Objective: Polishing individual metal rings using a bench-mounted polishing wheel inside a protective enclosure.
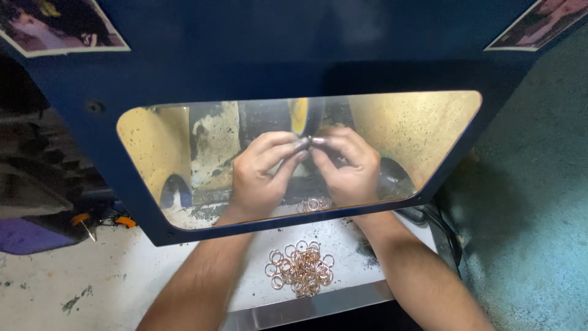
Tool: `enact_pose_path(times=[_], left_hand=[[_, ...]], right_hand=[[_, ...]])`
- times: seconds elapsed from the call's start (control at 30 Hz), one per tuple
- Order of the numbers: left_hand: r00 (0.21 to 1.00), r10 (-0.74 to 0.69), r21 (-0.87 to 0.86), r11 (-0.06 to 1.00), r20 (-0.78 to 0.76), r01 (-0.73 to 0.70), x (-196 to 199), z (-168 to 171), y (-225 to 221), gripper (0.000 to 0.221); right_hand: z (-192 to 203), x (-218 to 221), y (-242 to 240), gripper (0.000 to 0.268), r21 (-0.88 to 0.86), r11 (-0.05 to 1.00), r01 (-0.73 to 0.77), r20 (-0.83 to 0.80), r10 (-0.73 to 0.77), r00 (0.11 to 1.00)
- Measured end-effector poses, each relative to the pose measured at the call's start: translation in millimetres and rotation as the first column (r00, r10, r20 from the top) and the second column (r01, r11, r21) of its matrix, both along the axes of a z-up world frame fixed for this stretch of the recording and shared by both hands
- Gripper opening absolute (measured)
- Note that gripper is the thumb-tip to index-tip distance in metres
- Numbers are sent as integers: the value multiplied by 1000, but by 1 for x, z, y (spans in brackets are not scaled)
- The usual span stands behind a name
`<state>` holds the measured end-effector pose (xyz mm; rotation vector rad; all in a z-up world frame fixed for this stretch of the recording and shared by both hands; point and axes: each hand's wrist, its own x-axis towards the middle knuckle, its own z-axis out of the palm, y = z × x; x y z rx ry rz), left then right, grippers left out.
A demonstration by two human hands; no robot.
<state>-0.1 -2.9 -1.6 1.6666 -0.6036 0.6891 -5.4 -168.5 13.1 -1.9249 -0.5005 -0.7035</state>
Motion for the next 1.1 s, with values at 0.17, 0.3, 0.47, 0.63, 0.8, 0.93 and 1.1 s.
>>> enact_pose_path(times=[0.17, 0.3, 0.47, 0.63, 0.8, 0.93, 1.1], left_hand=[[1000, 3, 6, 1000, -15, -3, 0, 1, 1, 6], [1000, -2, 11, 1000, -21, 3, 2, -2, 1, 6], [999, -13, 2, 1000, -41, 13, 2, 1, 2, 6], [999, -9, 5, 1000, -35, 10, 1, 3, 1, 7], [999, -13, 19, 1000, -50, 14, 4, -7, 4, 7], [1000, -2, -5, 1000, -27, 2, -1, -5, 2, 8], [999, -15, 4, 1000, -39, 15, -1, -1, 3, 7]], right_hand=[[-4, 2, 0, 8, 5, 1000, 1, -21, -1, 1000], [-4, 4, 0, 7, 9, 1000, -24, -36, 24, 999], [-3, 5, 1, 8, 15, 1000, -14, -22, 14, 1000], [-3, 5, 3, 7, 4, 1000, -8, -11, 8, 1000], [-7, 7, 5, 8, 7, 1000, 10, -30, -10, 1000], [-9, 2, 1, 6, -3, 1000, 4, -17, -4, 1000], [-9, 2, -1, 10, 2, 1000, -15, -24, 15, 1000]])
